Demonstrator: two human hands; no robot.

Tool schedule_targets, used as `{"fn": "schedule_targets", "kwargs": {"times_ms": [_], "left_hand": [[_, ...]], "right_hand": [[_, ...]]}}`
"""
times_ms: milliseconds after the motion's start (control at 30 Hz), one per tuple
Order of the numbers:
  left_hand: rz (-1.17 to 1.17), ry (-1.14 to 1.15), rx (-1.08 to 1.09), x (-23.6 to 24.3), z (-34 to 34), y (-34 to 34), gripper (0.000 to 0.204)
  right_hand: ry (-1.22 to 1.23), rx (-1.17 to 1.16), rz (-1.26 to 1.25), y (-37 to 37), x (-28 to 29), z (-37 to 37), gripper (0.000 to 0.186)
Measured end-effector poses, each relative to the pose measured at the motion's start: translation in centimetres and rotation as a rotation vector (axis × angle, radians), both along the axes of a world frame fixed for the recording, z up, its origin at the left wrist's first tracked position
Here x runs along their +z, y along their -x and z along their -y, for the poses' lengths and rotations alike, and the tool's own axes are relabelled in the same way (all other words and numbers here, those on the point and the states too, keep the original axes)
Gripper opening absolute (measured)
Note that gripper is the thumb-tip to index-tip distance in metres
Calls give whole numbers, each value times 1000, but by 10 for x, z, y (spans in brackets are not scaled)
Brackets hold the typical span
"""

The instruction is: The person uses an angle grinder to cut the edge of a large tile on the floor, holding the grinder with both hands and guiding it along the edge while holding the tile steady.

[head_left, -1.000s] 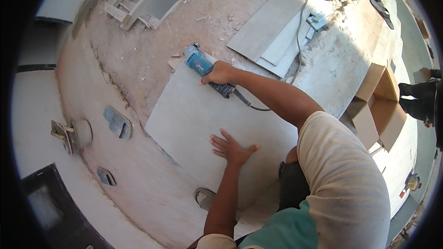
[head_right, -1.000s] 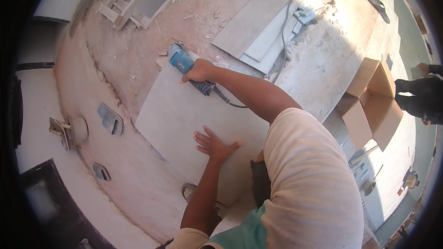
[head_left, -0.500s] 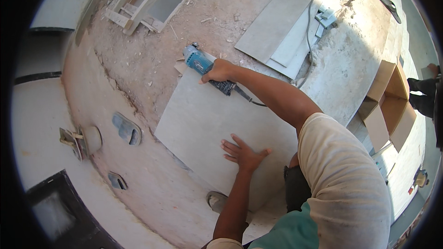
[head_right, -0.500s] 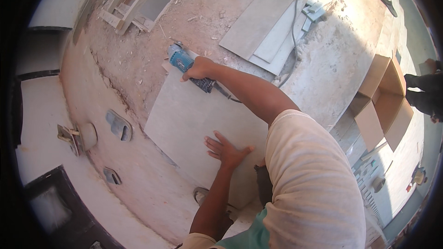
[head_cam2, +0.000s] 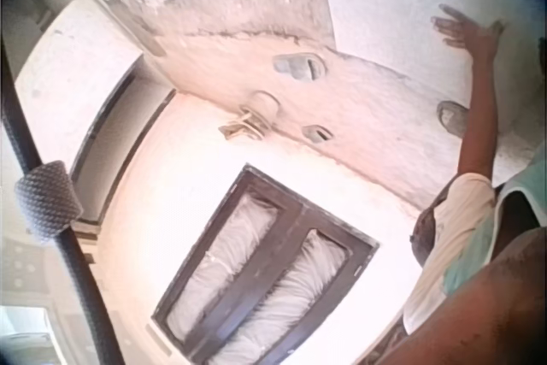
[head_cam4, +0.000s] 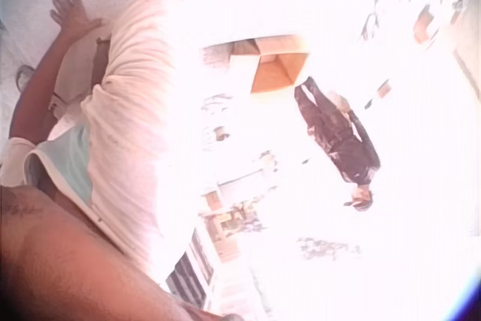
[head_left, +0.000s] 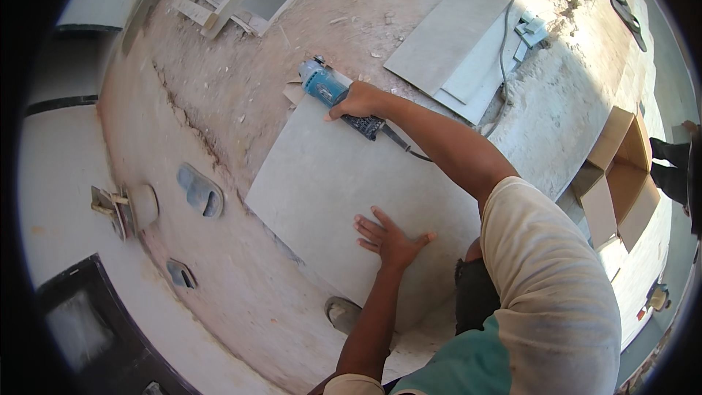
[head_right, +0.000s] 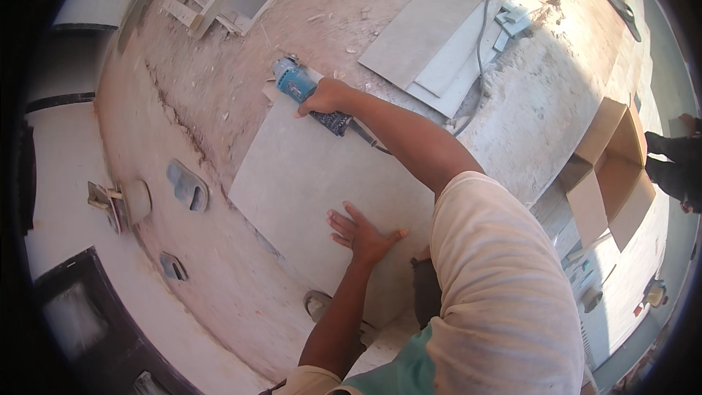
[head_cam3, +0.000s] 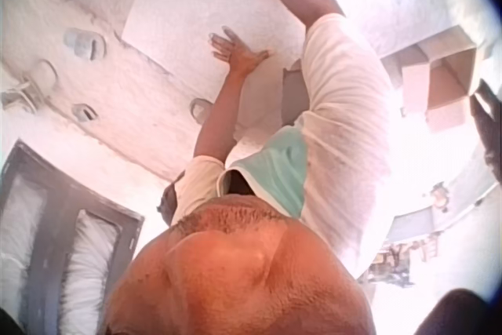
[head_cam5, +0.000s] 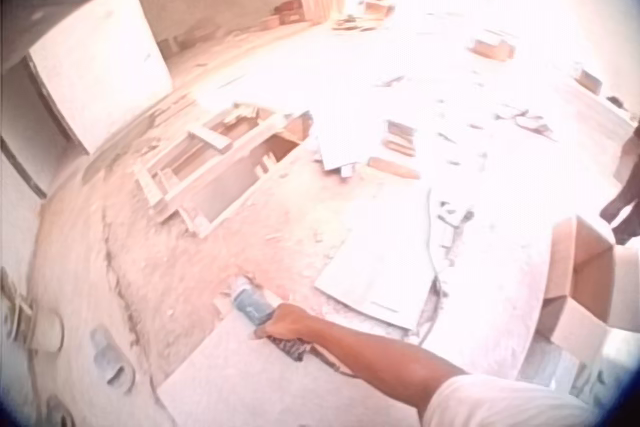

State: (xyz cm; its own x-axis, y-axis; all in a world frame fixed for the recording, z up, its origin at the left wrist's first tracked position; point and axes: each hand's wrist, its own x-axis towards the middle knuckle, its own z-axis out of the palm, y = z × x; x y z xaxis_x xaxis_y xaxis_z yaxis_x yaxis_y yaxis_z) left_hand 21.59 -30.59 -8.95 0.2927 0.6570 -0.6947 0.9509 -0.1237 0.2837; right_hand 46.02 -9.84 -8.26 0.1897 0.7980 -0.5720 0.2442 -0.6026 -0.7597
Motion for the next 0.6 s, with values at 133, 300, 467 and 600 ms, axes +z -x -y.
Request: {"fn": "schedule_targets", "kwargs": {"times_ms": [133, 300, 467, 600], "left_hand": [[17, -25, 3, -4, 2, 3, 158], [-7, -22, -13, -4, -1, 2, 160], [5, -24, -10, -6, 0, 2, 161], [13, -13, -5, -3, 0, 2, 160]], "right_hand": [[18, 14, -14, 1, 6, -2, 88], [39, 26, -64, 1, 7, -3, 89], [-87, 24, 31, 16, -6, -1, 87], [-49, 21, 66, 16, 7, -7, 87]]}}
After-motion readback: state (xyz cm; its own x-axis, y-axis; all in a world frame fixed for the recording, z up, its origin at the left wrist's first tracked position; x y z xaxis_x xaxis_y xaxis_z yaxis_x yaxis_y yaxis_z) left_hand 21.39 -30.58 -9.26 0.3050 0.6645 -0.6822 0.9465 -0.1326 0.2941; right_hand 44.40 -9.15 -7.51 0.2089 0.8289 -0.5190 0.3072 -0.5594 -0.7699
